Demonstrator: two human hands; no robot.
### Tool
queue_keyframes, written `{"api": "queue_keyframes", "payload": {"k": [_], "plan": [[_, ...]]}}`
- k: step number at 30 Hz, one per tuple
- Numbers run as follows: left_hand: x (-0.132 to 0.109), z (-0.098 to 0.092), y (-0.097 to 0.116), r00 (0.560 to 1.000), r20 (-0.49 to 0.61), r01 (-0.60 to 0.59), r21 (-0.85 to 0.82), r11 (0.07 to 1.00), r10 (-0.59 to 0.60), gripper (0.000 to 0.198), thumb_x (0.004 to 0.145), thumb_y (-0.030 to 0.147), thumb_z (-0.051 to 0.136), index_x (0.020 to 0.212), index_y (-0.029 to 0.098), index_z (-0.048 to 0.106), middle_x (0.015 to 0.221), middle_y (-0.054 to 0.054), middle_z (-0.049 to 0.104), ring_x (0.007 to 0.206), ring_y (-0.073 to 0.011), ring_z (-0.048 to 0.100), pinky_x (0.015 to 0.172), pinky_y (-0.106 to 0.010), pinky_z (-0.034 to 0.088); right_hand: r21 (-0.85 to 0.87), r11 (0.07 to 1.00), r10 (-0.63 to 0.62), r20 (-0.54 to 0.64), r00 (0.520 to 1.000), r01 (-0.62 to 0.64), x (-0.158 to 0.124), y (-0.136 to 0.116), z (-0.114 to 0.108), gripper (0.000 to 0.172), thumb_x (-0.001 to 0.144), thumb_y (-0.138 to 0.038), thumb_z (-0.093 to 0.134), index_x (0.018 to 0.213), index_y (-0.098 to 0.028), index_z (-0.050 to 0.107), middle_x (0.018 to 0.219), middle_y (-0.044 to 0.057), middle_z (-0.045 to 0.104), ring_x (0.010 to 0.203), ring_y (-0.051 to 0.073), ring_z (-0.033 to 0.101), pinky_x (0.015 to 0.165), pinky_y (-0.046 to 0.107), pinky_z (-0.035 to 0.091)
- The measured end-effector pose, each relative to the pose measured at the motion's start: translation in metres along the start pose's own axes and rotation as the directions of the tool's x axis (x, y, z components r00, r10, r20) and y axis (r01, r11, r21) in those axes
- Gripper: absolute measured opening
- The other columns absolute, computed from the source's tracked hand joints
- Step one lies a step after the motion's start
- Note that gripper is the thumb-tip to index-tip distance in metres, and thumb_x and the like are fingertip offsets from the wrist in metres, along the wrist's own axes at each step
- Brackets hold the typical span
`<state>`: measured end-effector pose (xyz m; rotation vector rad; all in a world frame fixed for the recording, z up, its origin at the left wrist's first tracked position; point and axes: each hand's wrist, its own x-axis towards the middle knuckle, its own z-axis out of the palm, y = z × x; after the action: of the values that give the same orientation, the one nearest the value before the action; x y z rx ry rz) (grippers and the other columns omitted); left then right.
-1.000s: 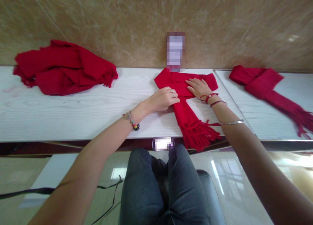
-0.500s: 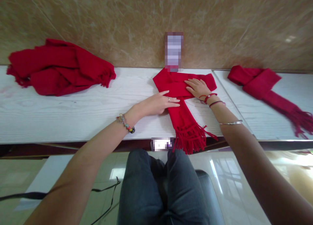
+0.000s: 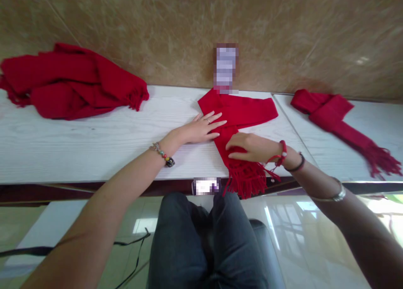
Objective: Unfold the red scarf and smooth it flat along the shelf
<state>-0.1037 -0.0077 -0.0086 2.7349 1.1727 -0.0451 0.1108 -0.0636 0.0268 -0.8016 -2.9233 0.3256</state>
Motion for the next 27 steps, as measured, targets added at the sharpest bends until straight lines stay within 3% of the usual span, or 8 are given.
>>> {"api": "queue_keyframes", "payload": {"k": [5,7,10,13,16,19,23,27], "plan": [[0.001,0.001,-0.002,1.0,-0.005,-0.004,-0.013,1.0,0.004,0.054,0.095,0.045,0.034,0.146,0.034,0.021,0.158,-0.001,0.009,0.143,-0.0254,0.006,0.112,-0.053,0.009,-0.106,0.989,0.125,0.28,0.952,-0.099,-0.013,-0.045,0.006,0.02,0.089,-0.022,0.048,0.083,-0.012,0.065,0.079,0.009,0.067,0.073,0.018,0.061,0.069,0.03,0.046],[0.002,0.002,-0.004,1.0,-0.02,-0.016,-0.017,1.0,0.016,0.055,0.095,0.046,0.034,0.146,0.035,0.02,0.158,0.0,0.009,0.143,-0.0254,0.006,0.112,-0.053,0.009,-0.019,0.996,0.084,0.399,0.913,-0.084,-0.024,-0.059,0.003,0.022,0.09,-0.019,0.045,0.086,-0.013,0.065,0.08,0.008,0.069,0.073,0.017,0.063,0.069,0.029,0.046],[0.003,0.003,-0.006,0.999,-0.033,-0.03,-0.027,0.999,0.029,0.055,0.095,0.046,0.033,0.147,0.034,0.02,0.158,0.0,0.009,0.143,-0.0249,0.007,0.113,-0.05,0.01,0.205,0.979,-0.088,0.488,0.868,-0.016,-0.036,-0.07,-0.012,0.021,0.089,-0.017,0.048,0.096,-0.017,0.068,0.091,0.007,0.071,0.083,0.015,0.065,0.074,0.025,0.047],[0.003,0.002,-0.006,0.999,-0.036,-0.042,-0.039,0.998,0.04,0.053,0.095,0.045,0.032,0.146,0.033,0.023,0.157,-0.001,0.01,0.143,-0.0242,0.008,0.113,-0.048,0.011,0.214,0.976,-0.056,0.389,0.919,-0.031,-0.033,-0.059,-0.029,0.025,0.091,-0.021,0.045,0.103,-0.019,0.068,0.097,0.005,0.072,0.086,0.014,0.065,0.077,0.025,0.048],[0.002,0.003,-0.008,0.996,-0.091,0.001,-0.059,0.998,-0.006,0.055,0.095,0.047,0.033,0.147,0.031,0.022,0.158,-0.004,0.007,0.143,-0.0262,0.005,0.112,-0.05,0.011,0.06,0.989,0.131,0.107,0.986,-0.138,-0.017,-0.023,-0.028,0.028,0.091,-0.025,0.043,0.104,-0.02,0.068,0.096,0.005,0.071,0.084,0.016,0.065,0.079,0.03,0.05],[0.001,0.005,-0.012,0.992,-0.102,0.064,-0.099,0.993,-0.074,0.062,0.093,0.052,0.034,0.148,0.029,0.017,0.157,-0.007,0.007,0.143,-0.0276,0.005,0.111,-0.053,0.012,-0.036,0.974,0.216,-0.158,0.964,-0.224,0.002,0.017,-0.004,0.034,0.089,-0.031,0.047,0.118,-0.018,0.061,0.117,0.012,0.064,0.11,0.024,0.058,0.096,0.044,0.045],[-0.002,0.003,-0.016,0.993,-0.092,0.066,-0.137,0.988,-0.079,0.057,0.094,0.051,0.028,0.147,0.031,0.021,0.156,-0.006,0.017,0.142,-0.0235,0.018,0.11,-0.049,0.018,-0.072,0.961,0.249,-0.195,0.949,-0.267,0.011,0.048,0.04,0.056,0.089,-0.043,0.046,0.136,-0.012,0.046,0.143,0.019,0.04,0.135,0.03,0.033,0.107,0.052,0.033],[-0.003,-0.006,-0.018,0.979,-0.198,0.022,-0.102,0.994,-0.042,0.047,0.096,0.039,0.026,0.135,0.023,0.046,0.144,-0.009,0.044,0.129,-0.0218,0.042,0.106,-0.044,0.029,-0.043,0.979,0.192,-0.17,0.967,-0.201,-0.002,0.053,0.054,0.058,0.093,-0.046,0.035,0.142,-0.014,0.038,0.151,0.016,0.028,0.14,0.026,0.022,0.113,0.049,0.026]]}}
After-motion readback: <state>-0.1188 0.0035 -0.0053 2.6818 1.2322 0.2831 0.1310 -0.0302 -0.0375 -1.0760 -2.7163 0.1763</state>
